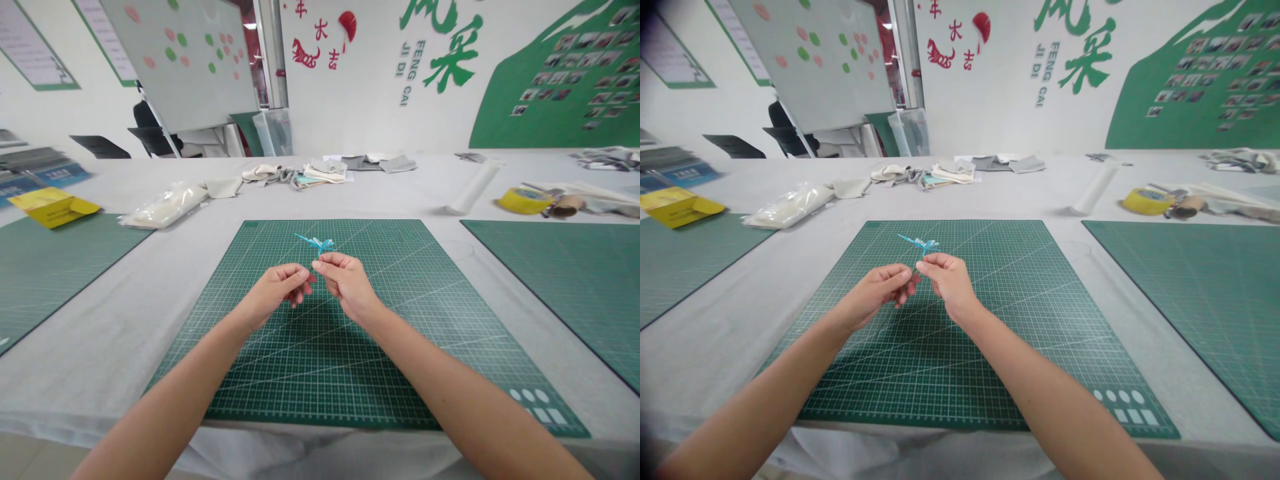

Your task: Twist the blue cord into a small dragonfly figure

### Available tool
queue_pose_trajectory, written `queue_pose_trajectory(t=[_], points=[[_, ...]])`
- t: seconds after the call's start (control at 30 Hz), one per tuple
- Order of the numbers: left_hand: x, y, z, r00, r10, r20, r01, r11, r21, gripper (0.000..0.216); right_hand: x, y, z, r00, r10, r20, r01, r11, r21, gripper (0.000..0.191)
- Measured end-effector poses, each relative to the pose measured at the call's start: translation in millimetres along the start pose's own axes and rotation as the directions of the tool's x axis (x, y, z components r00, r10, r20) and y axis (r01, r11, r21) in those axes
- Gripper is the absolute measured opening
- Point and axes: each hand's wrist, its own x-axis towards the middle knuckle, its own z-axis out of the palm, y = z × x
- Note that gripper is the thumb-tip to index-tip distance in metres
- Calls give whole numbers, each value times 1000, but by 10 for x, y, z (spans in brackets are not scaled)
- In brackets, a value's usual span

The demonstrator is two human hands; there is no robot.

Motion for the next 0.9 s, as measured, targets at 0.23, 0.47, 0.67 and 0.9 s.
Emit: queue_pose_trajectory(t=[0.23,0.47,0.67,0.9], points=[[-11,2,33,999,31,-39,-31,999,-17,18,-2,36,4,1000,-4,17,4,1000,5,19],[-9,0,75,991,15,-133,-25,997,-73,21,-11,31,38,999,14,-36,-13,1000,28,21],[7,-14,56,991,-20,-131,1,990,-144,19,-23,26,51,999,16,-36,-14,999,36,19],[12,-18,72,986,2,-167,-19,995,-102,21,-12,53,45,999,9,-44,-8,1000,22,20]])
